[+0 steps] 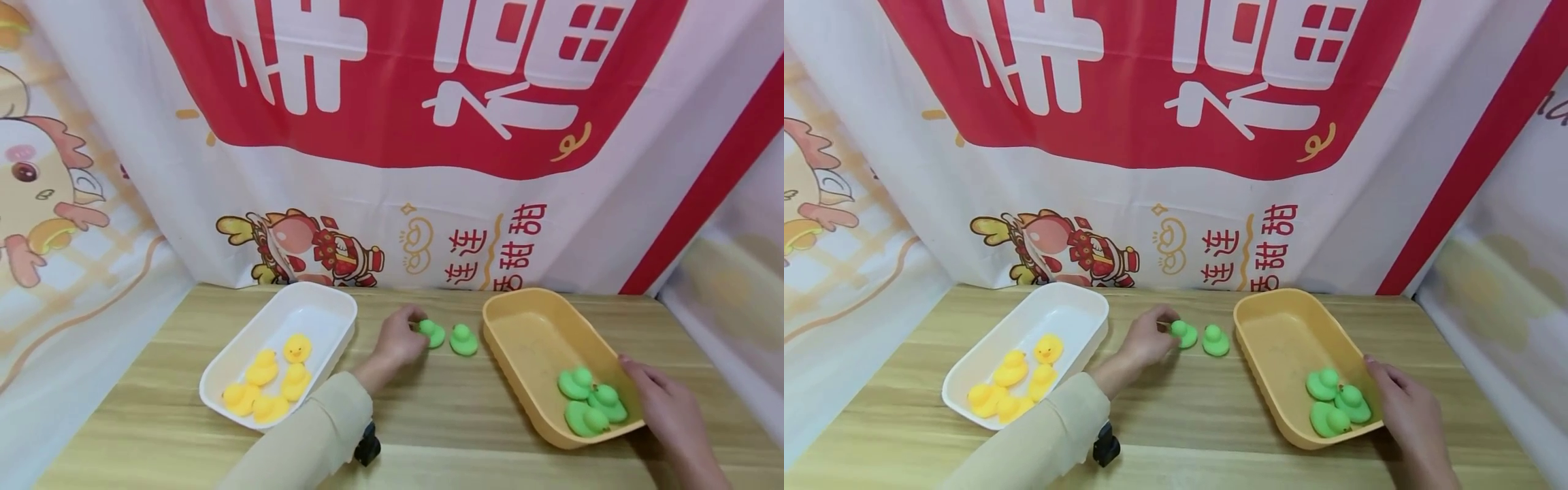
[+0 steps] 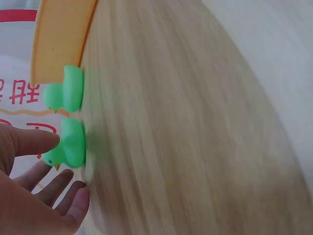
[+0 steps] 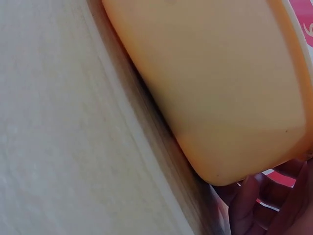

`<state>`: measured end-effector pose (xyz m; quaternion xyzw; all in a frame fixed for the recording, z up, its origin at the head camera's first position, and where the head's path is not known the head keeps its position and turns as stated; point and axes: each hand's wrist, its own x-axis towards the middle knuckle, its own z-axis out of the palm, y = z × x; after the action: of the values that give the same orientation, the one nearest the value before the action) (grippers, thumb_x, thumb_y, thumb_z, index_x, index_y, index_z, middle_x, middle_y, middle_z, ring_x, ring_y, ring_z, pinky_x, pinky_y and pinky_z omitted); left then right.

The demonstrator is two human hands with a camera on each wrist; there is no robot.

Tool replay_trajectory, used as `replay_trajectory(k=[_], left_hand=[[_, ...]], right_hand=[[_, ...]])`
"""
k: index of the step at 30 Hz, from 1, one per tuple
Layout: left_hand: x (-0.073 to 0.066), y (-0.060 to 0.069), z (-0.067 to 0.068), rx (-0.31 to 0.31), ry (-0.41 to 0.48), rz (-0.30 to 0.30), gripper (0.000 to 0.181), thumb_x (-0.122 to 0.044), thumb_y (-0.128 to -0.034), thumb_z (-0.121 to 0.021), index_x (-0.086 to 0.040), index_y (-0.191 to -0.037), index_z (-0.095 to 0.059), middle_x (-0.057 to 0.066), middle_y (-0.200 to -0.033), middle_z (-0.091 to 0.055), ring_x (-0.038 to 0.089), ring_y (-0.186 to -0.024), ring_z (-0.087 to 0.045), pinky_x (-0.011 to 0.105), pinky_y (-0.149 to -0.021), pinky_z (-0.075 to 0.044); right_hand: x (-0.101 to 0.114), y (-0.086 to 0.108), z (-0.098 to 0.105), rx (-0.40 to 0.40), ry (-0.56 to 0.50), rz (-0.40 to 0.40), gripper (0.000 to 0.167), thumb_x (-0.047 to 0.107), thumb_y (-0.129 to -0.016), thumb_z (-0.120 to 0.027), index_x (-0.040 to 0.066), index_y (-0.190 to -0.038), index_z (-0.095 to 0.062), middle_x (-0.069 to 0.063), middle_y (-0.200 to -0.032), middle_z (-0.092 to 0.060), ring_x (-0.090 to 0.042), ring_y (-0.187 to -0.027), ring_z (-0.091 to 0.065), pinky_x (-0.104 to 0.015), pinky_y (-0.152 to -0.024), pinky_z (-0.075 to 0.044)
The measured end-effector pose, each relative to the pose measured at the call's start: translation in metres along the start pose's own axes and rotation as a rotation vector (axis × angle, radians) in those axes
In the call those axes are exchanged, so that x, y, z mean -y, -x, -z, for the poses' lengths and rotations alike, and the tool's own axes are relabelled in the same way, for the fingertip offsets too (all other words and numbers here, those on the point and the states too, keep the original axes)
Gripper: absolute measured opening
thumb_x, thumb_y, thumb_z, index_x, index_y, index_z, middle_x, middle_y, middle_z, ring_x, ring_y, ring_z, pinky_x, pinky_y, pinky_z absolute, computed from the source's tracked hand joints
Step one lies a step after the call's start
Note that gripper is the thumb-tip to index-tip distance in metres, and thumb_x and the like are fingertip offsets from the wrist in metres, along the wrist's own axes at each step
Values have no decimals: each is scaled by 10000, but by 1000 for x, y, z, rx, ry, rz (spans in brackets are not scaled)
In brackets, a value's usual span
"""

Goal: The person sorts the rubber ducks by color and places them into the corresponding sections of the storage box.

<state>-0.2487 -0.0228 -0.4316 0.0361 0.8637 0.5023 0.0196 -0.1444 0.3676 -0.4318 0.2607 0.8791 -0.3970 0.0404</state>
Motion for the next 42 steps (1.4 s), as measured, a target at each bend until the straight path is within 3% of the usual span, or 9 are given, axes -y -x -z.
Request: replay_trajectory(k=[5, 7, 12, 16, 21, 29, 35, 42], left_hand=[[24, -20, -5, -45, -51, -11, 418, 25, -721, -784, -124, -1110, -750, 75, -1143, -748, 220, -1026, -661, 379, -925, -586], [23, -21, -4, -40, -50, 1, 405, 22, -723, -794, -128, -1096, -746, 75, -1138, -749, 225, -1030, -664, 393, -947, -586], [-4, -4, 6, -12, -15, 39, 355, 40, -798, -793, -56, -1132, -720, 146, -1200, -744, 289, -1105, -691, 477, -1049, -577], [-12, 0, 13, 7, 23, 47, 378, 28, -863, -798, -19, -1223, -694, 172, -1238, -731, 317, -1150, -694, 472, -1077, -575], [-29, 1, 15, 7, 57, -3, 365, -27, -882, -818, -4, -1219, -682, 177, -1213, -728, 325, -1147, -696, 465, -1066, -582], [-73, 15, 8, 85, 98, -51, 327, -94, -887, -855, -82, -1172, -695, 100, -1210, -731, 286, -1190, -688, 443, -1083, -574], [-101, 26, 3, 122, 126, -89, 314, -99, -885, -868, -120, -1129, -673, 40, -1245, -746, 184, -1139, -687, 324, -1001, -601], [-118, 38, -8, 200, 170, -152, 307, -65, -864, -869, -90, -1101, -675, 22, -1108, -719, 119, -996, -665, 214, -836, -594]], right_hand=[[5, -6, 4, 17, 16, 46, 909, 737, -1075, -276, 48, -1665, -332, -348, -1711, -228, -602, -1575, -189, -769, -1241, -213], [5, -7, 4, 15, 2, 42, 901, 730, -1076, -284, 49, -1664, -335, -351, -1710, -227, -602, -1575, -192, -768, -1240, -214], [2, -8, 4, 5, -11, 38, 891, 718, -1081, -292, 42, -1658, -344, -355, -1706, -229, -602, -1574, -194, -767, -1240, -215], [2, -9, 6, 4, -25, 37, 887, 715, -1080, -309, 42, -1656, -342, -354, -1710, -218, -603, -1579, -180, -765, -1247, -202], [-1, -9, 6, 4, -28, 22, 898, 725, -1076, -304, 42, -1658, -335, -354, -1714, -205, -601, -1582, -169, -761, -1254, -190], [-8, -2, -5, 9, -68, -22, 882, 732, -1067, -342, 67, -1645, -375, -311, -1718, -249, -573, -1588, -200, -754, -1258, -202], [-7, -2, -3, 4, -78, 4, 905, 728, -1068, -337, 32, -1646, -365, -353, -1706, -240, -586, -1577, -206, -753, -1251, -211], [-3, 0, 0, -16, -58, 4, 904, 728, -1072, -330, 24, -1638, -382, -356, -1693, -264, -586, -1566, -231, -753, -1242, -227]])
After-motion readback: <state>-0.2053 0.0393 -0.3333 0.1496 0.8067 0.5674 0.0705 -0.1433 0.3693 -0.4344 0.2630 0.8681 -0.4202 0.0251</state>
